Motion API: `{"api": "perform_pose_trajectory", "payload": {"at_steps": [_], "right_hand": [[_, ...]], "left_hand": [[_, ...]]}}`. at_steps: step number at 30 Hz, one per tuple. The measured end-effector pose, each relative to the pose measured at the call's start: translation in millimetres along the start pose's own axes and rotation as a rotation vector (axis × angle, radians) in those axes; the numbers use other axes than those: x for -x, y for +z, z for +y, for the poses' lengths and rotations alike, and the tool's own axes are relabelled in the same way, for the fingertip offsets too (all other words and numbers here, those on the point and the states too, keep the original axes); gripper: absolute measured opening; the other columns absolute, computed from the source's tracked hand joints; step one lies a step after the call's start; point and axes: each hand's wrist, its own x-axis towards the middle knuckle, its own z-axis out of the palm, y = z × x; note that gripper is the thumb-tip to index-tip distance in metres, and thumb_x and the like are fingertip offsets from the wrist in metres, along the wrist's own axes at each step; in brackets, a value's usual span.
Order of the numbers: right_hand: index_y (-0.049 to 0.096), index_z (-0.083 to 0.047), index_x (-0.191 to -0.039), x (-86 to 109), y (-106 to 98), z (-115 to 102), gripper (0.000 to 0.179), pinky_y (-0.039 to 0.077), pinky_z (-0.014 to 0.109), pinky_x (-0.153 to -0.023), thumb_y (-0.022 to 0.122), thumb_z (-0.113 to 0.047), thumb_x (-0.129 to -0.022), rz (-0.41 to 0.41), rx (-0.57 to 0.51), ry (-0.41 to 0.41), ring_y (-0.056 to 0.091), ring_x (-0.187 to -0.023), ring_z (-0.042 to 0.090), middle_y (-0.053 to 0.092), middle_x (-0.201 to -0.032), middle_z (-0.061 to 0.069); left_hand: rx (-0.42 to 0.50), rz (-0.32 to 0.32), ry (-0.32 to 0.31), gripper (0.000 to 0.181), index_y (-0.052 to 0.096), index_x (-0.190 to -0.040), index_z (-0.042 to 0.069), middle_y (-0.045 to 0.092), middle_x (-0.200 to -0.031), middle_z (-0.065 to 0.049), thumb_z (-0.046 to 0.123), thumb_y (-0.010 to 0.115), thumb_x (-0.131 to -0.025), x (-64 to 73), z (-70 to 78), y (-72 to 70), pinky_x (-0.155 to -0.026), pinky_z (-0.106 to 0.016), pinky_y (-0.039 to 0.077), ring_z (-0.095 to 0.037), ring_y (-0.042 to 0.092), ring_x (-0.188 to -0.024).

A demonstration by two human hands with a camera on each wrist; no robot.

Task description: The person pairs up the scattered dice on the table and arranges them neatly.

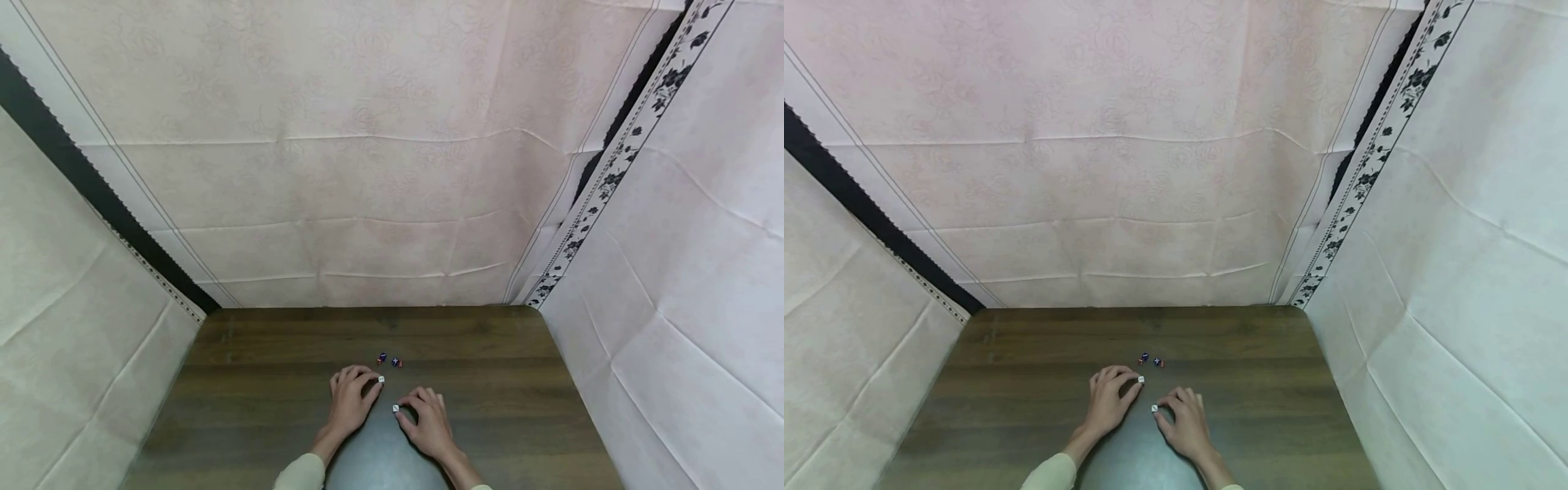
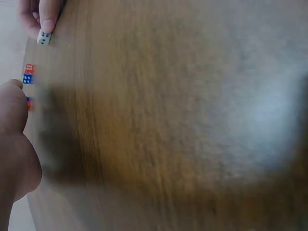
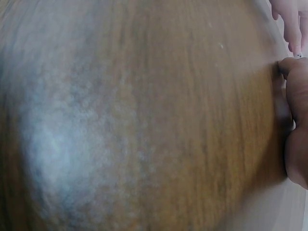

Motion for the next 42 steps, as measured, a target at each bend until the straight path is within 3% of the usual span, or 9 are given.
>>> {"api": "perform_pose_trajectory", "payload": {"at_steps": [5,13,19,22,28,35,42], "right_hand": [[0.085,-0.028,-0.107,0.4,1.0,1.0,0.018,0.039,0.034,-0.086,0.096,-0.027,-0.092,0.014,0.0,-0.01,0.058,-0.097,0.007,0.068,-0.102,-0.013],[0.085,-0.027,-0.106,0.6,1.1,1.3,0.019,0.04,0.035,-0.088,0.096,-0.026,-0.091,0.032,0.005,-0.024,0.057,-0.096,0.007,0.068,-0.101,-0.012],[0.085,-0.026,-0.106,0.2,0.0,0.3,0.019,0.04,0.035,-0.087,0.097,-0.025,-0.091,0.032,0.003,-0.028,0.058,-0.096,0.007,0.07,-0.1,-0.009],[0.085,-0.026,-0.106,0.4,-0.3,-0.2,0.019,0.04,0.035,-0.087,0.097,-0.025,-0.091,0.029,0.0,-0.027,0.058,-0.096,0.007,0.07,-0.1,-0.009],[0.085,-0.026,-0.106,0.3,0.4,0.1,0.019,0.04,0.036,-0.087,0.097,-0.025,-0.091,0.035,0.006,-0.033,0.058,-0.096,0.008,0.069,-0.1,-0.009],[0.085,-0.027,-0.106,0.3,1.4,1.6,0.019,0.04,0.035,-0.087,0.096,-0.026,-0.091,0.021,0.017,-0.013,0.057,-0.096,0.007,0.069,-0.101,-0.011],[0.084,-0.027,-0.106,0.2,1.6,1.6,0.018,0.039,0.034,-0.086,0.096,-0.026,-0.092,0.008,0.01,0.0,0.057,-0.096,0.007,0.069,-0.101,-0.011]], "left_hand": [[0.008,-0.004,0.029,0.013,0.088,-0.112,0.024,0.079,-0.113,0.005,0.026,0.09,-0.099,9.2,5.7,-2.0,-0.104,-0.057,0.038,-0.022,0.068,-0.113],[0.001,-0.047,0.021,0.014,0.088,-0.108,0.028,0.076,-0.101,0.015,0.027,0.093,-0.096,28.8,12.4,-2.6,-0.094,-0.043,0.037,-0.01,0.063,-0.101],[-0.007,-0.095,0.0,0.013,0.088,-0.108,0.03,0.074,-0.099,0.018,0.029,0.092,-0.096,39.9,13.6,-1.0,-0.093,-0.04,0.034,-0.007,0.061,-0.098],[-0.027,-0.082,0.025,0.014,0.088,-0.107,0.028,0.074,-0.098,0.017,0.027,0.094,-0.094,44.0,13.2,0.2,-0.091,-0.04,0.033,-0.007,0.06,-0.096],[-0.075,-0.017,0.089,0.016,0.088,-0.105,0.027,0.074,-0.097,0.014,0.027,0.096,-0.091,47.2,12.4,3.7,-0.089,-0.04,0.034,-0.006,0.058,-0.092],[-0.086,0.03,0.11,0.017,0.088,-0.103,0.026,0.072,-0.095,0.013,0.026,0.098,-0.089,47.6,13.7,7.7,-0.088,-0.04,0.033,-0.006,0.057,-0.091],[-0.094,-0.015,0.068,0.016,0.088,-0.103,0.026,0.07,-0.094,0.014,0.025,0.097,-0.09,47.5,14.9,8.8,-0.089,-0.042,0.033,-0.006,0.054,-0.09]]}}
